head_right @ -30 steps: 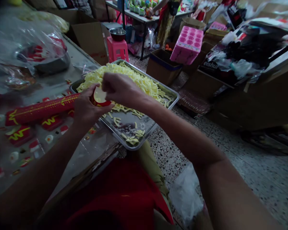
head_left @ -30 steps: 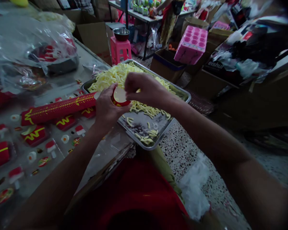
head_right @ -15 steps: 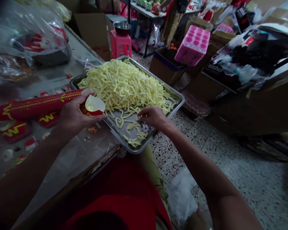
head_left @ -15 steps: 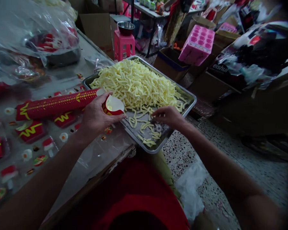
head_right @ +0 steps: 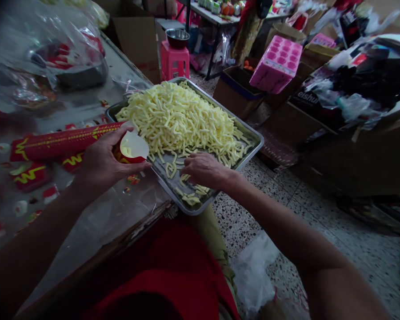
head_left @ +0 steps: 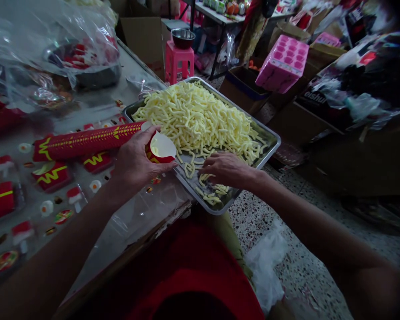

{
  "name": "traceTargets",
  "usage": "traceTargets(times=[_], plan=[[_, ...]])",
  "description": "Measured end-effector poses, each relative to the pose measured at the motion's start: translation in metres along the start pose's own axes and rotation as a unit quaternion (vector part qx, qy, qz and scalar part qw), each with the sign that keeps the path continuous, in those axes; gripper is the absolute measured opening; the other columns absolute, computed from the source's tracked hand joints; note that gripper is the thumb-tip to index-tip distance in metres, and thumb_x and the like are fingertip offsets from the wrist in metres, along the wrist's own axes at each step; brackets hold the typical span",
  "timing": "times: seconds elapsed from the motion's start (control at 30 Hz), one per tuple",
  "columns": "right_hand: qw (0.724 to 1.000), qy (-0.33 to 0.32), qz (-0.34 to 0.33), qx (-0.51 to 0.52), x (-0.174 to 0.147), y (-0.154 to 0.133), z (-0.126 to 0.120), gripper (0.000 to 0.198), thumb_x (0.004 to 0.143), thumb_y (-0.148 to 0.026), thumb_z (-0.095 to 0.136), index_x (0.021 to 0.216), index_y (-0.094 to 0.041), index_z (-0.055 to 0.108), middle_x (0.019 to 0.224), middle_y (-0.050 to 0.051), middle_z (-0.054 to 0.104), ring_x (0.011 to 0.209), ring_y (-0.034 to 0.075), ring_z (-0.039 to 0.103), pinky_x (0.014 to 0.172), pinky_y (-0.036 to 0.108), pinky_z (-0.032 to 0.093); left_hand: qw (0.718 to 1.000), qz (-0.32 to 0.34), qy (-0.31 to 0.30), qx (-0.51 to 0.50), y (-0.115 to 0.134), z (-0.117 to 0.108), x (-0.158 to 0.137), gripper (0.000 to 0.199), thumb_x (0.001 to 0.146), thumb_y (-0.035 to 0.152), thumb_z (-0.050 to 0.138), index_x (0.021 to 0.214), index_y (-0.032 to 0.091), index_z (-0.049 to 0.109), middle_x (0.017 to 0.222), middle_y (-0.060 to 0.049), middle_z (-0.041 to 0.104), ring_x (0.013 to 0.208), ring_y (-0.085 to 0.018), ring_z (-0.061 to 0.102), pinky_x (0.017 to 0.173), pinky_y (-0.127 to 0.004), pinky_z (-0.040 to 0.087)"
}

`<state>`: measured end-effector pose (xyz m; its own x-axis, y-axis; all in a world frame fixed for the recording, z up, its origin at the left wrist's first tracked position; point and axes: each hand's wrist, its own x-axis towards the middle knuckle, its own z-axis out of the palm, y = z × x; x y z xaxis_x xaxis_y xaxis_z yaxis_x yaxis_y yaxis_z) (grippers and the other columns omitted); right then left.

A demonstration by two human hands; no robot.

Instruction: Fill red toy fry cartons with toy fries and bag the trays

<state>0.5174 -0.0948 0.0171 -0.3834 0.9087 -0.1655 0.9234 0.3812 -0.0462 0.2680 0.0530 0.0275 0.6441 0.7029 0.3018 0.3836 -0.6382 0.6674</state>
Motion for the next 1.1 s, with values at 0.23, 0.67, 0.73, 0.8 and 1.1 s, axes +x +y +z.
traceTargets(times=[0.23, 0.67, 0.73, 0.8, 1.1], plan=[[0.998, 0.008, 0.05, 0.033, 0.018, -0.001, 0.024, 0.012, 0.084, -0.017, 0.074, 0.093, -0.022, 0.08, 0.093, 0.005, 0.076, 0.088, 0.02, 0.064, 0.077, 0.032, 0.041, 0.995, -0.01, -0.077, 0.061, 0.01, 0.01, -0.006, 0.094, 0.064, 0.048, 0.094, 0.147, 0.022, 0.059, 0.137, -0.01, 0.068, 0.124, -0.033, 0.066, 0.11, -0.044, 0.053], [0.858, 0.287, 0.295, 0.308, 0.07, -0.081, -0.038, 0.01, 0.082, -0.023, 0.074, 0.083, -0.018, 0.083, 0.074, 0.002, 0.077, 0.066, 0.014, 0.064, 0.063, 0.025, 0.041, 0.995, -0.063, 0.041, 0.071, 0.026, 0.035, -0.044, 0.079, 0.064, 0.03, 0.094, 0.134, 0.016, 0.063, 0.123, -0.012, 0.069, 0.108, -0.03, 0.069, 0.097, -0.041, 0.058], [0.882, 0.264, 0.268, 0.283, 0.081, -0.094, -0.036, 0.015, 0.085, -0.021, 0.07, 0.085, -0.016, 0.084, 0.077, 0.004, 0.078, 0.069, 0.015, 0.064, 0.065, 0.026, 0.04, 0.989, -0.073, 0.098, 0.077, 0.022, 0.034, -0.054, 0.078, 0.065, 0.023, 0.09, 0.138, 0.016, 0.061, 0.123, -0.011, 0.068, 0.109, -0.029, 0.068, 0.099, -0.041, 0.057], [0.919, 0.21, 0.197, 0.269, 0.089, -0.102, -0.039, 0.018, 0.085, -0.016, 0.065, 0.081, -0.015, 0.082, 0.077, 0.005, 0.077, 0.069, 0.015, 0.062, 0.066, 0.027, 0.04, 0.986, -0.073, 0.125, 0.078, 0.015, 0.027, -0.065, 0.081, 0.066, 0.022, 0.088, 0.141, 0.018, 0.059, 0.122, -0.011, 0.066, 0.111, -0.029, 0.066, 0.102, -0.043, 0.056], [0.918, 0.249, -0.013, 0.307, 0.153, -0.178, -0.042, 0.011, 0.075, -0.027, 0.063, 0.074, -0.026, 0.074, 0.072, 0.003, 0.073, 0.061, 0.022, 0.064, 0.058, 0.032, 0.041, 0.966, -0.005, 0.248, 0.073, -0.04, -0.031, -0.146, 0.097, 0.073, 0.038, 0.088, 0.157, 0.016, 0.045, 0.127, -0.018, 0.065, 0.116, -0.035, 0.063, 0.106, -0.049, 0.056]])
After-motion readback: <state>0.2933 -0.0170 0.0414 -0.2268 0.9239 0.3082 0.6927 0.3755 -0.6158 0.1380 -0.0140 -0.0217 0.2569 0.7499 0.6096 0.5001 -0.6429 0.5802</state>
